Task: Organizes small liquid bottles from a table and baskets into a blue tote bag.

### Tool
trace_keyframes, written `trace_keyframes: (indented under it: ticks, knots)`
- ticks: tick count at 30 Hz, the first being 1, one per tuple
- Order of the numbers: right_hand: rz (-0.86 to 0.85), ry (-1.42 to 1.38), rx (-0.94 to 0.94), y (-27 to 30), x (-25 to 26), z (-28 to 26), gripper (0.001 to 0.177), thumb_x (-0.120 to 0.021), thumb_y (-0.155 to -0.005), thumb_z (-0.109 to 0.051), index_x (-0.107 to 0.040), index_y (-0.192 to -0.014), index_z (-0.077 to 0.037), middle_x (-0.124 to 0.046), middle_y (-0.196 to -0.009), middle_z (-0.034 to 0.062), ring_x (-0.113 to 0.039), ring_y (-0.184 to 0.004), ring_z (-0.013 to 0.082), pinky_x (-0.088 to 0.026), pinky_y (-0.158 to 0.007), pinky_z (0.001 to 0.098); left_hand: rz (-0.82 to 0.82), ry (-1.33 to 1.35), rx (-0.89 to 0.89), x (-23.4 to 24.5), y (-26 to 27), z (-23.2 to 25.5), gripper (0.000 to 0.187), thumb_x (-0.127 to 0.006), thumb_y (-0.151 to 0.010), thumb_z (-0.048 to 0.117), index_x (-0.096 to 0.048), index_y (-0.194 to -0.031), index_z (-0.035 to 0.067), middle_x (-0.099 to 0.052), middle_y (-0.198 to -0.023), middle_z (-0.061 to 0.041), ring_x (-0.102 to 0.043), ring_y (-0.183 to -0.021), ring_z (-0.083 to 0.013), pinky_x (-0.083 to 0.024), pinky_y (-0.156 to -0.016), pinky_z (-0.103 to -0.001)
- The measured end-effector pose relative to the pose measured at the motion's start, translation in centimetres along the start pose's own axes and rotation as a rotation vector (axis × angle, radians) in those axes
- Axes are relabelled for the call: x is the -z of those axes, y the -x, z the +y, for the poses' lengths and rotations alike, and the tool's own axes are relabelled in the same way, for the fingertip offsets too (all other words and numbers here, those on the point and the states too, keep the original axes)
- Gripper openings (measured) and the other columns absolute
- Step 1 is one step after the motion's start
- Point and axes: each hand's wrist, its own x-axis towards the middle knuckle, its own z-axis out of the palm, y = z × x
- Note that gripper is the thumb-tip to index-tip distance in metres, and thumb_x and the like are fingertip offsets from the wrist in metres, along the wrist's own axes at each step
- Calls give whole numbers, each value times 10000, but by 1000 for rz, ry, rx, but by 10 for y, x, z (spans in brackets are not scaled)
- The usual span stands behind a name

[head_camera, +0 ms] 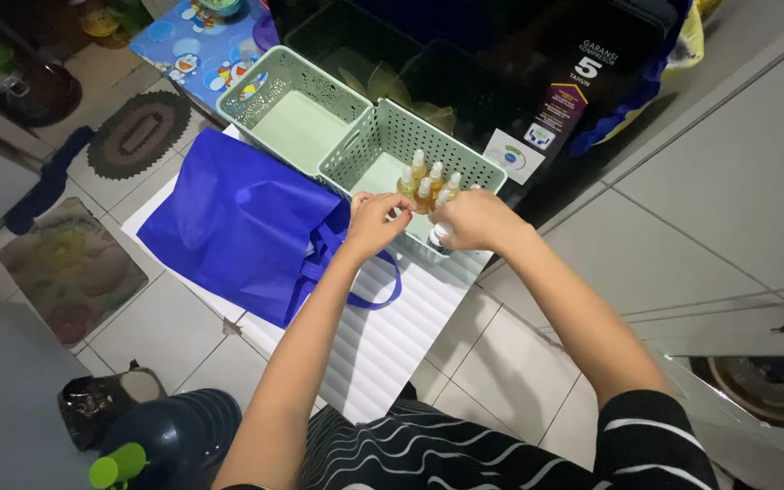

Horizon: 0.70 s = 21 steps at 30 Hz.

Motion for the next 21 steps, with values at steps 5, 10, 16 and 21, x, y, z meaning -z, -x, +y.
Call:
trace_keyframes:
  ticks: [5, 10, 16, 21]
  knots:
    - [-54, 14, -26, -6, -9, 2, 361, -770, -697, -274, -786, -1044, -174, -734, -791, 152, -719, -796, 337, -566, -787, 471, -11, -3, 1, 1, -2, 3, 100, -693, -862, 240, -738, -931, 185, -730, -892, 42, -633, -726, -126, -314, -968, -379]
    - [-81, 38, -44, -12, -24, 3, 276, -758, -711, -245, -793, -960, -130, -732, -795, 143, -719, -807, 339, -571, -764, 467, -9, -14, 1, 4, -3, 6, 100, -692, -863, 243, -743, -933, 193, -734, -907, 42, -637, -722, -132, -313, -951, -380]
    - [4, 11, -45, -12, -36, 0, 209, -763, -699, -237, -806, -847, -97, -729, -804, 145, -722, -804, 339, -580, -739, 456, -8, -16, -17, 4, -3, 5, 98, -678, -869, 219, -738, -938, 185, -741, -912, 43, -639, -733, -139, -321, -946, -389]
    - [-56, 68, -110, -11, -40, -4, 208, -761, -678, -221, -807, -859, -129, -729, -751, 163, -718, -768, 364, -582, -737, 458, -15, -46, -2, 2, -5, 4, 105, -661, -862, 207, -741, -928, 189, -748, -902, 51, -645, -728, -148, -324, -936, -403]
